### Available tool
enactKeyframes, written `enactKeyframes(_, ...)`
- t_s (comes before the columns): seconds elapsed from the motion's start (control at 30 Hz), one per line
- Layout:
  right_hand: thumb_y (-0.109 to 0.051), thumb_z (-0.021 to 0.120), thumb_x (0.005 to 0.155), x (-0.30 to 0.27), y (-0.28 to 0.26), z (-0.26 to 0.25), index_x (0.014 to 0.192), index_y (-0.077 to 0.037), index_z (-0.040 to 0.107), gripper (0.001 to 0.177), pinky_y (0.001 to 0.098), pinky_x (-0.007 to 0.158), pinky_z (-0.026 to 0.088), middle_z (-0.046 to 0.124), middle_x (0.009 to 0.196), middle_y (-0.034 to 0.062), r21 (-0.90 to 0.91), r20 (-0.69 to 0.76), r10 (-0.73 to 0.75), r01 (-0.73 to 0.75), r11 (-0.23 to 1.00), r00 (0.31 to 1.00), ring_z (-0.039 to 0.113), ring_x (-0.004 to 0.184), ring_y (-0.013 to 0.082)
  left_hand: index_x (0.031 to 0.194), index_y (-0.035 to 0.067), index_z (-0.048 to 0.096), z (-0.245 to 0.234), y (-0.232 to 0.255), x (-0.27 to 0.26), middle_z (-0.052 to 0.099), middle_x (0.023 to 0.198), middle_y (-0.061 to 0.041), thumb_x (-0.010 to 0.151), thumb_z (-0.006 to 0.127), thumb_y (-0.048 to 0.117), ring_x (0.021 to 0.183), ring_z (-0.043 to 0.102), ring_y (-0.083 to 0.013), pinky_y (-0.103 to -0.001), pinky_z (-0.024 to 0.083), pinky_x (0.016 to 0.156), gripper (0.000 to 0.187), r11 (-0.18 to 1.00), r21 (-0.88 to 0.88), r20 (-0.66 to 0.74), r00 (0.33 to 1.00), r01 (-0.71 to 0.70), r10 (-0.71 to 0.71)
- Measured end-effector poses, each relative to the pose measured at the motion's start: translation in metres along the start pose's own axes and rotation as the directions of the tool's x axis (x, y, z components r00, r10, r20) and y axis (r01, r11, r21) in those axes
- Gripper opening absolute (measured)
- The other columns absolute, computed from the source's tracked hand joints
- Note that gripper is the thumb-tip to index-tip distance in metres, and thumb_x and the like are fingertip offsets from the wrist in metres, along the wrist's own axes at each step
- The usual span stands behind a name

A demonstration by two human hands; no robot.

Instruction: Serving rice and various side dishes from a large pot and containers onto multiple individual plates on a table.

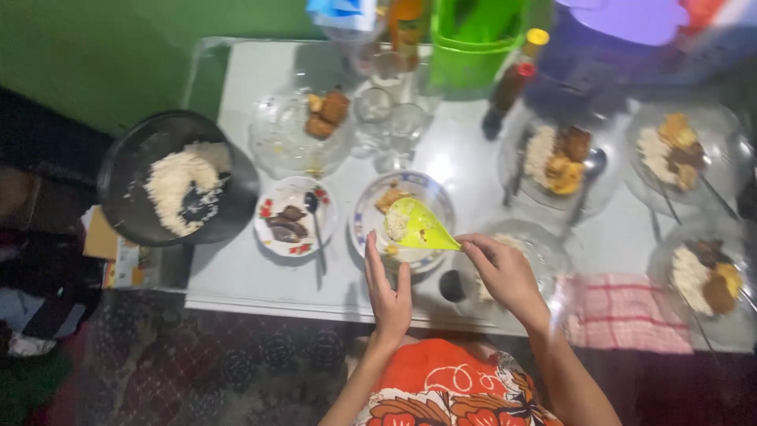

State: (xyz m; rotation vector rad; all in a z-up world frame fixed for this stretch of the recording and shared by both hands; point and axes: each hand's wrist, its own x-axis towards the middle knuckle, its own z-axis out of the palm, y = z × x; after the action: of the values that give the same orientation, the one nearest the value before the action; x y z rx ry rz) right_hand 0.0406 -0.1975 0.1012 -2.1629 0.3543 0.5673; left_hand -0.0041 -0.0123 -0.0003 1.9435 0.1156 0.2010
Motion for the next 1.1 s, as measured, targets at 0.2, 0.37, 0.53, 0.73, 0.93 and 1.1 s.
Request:
enactKeyframes(0.2, -0.034, 0.052, 0.104, -0.014, 0.093, -0.032, 0.129, -0.02, 0.074, 0.036, 0.0524, 0.103, 0.05, 0.077, 0.116, 0.0152, 0.092, -0.114, 0.03, -0.019, 0.996, 0.993, 0.067, 0.117, 0.0395, 0.159, 0.003, 0.014, 0.064, 0.008, -0.041, 0.023, 0.162, -0.021, 0.102, 0.053, 0.016, 0.15, 0.021, -0.0381, -0.052, 0.019, 0.121, 0.07, 1.0, -0.006, 0.179, 0.984, 0.016, -0.014)
enactKeyframes(0.37, -0.031, 0.053, 0.104, -0.04, 0.116, -0.061, 0.127, -0.019, 0.075, 0.034, 0.0538, 0.099, 0.051, 0.077, 0.113, 0.0192, 0.074, -0.157, 0.07, -0.059, 0.996, 0.985, 0.068, 0.115, 0.042, 0.16, 0.004, 0.015, 0.098, 0.009, -0.065, 0.022, 0.163, -0.021, 0.1, 0.055, 0.014, 0.151, 0.02, -0.0383, -0.052, 0.02, 0.121, 0.072, 0.999, 0.027, 0.244, 0.969, 0.029, -0.034)
enactKeyframes(0.53, -0.031, 0.054, 0.102, -0.047, 0.13, -0.067, 0.129, -0.021, 0.074, 0.034, 0.0557, 0.096, 0.051, 0.076, 0.11, 0.0254, 0.02, -0.138, 0.092, -0.09, 0.996, 0.986, 0.068, 0.111, 0.0466, 0.16, 0.004, 0.015, 0.114, 0.004, -0.075, 0.021, 0.163, -0.021, 0.1, 0.057, 0.015, 0.151, 0.019, -0.0386, -0.053, 0.018, 0.121, 0.074, 0.996, 0.077, 0.267, 0.961, 0.048, -0.067)
enactKeyframes(0.73, -0.035, 0.059, 0.099, -0.032, 0.174, -0.044, 0.125, -0.03, 0.076, 0.031, 0.0499, 0.087, 0.053, 0.081, 0.101, 0.0115, -0.23, -0.176, -0.04, -0.002, 0.973, 0.984, 0.073, 0.1, 0.0381, 0.161, 0.008, 0.014, 0.122, 0.003, -0.082, 0.022, 0.164, -0.017, 0.099, 0.058, 0.021, 0.152, 0.018, -0.0358, -0.051, 0.016, 0.122, 0.077, 0.985, 0.112, 0.261, 0.953, 0.128, -0.153)
enactKeyframes(0.93, -0.034, 0.064, 0.097, -0.03, 0.189, -0.032, 0.121, -0.036, 0.075, 0.026, 0.0393, 0.09, 0.047, 0.079, 0.103, -0.0042, -0.476, -0.243, -0.226, 0.087, 0.875, 0.943, 0.072, 0.1, 0.0216, 0.161, 0.008, 0.016, 0.128, -0.002, -0.086, 0.023, 0.164, -0.017, 0.099, 0.059, 0.023, 0.152, 0.018, -0.0353, -0.051, 0.017, 0.122, 0.076, 0.983, 0.153, 0.241, 0.96, 0.104, -0.139)
enactKeyframes(1.1, -0.029, 0.072, 0.091, -0.035, 0.199, -0.029, 0.11, -0.04, 0.078, 0.022, 0.036, 0.089, 0.044, 0.074, 0.087, -0.0073, -0.612, -0.354, -0.404, 0.117, 0.782, 0.843, 0.069, 0.091, 0.0158, 0.16, 0.006, 0.017, 0.127, 0.003, -0.085, 0.024, 0.163, -0.02, 0.098, 0.06, 0.019, 0.152, 0.02, -0.0374, -0.052, 0.018, 0.121, 0.076, 0.981, 0.162, 0.23, 0.963, 0.103, -0.139)
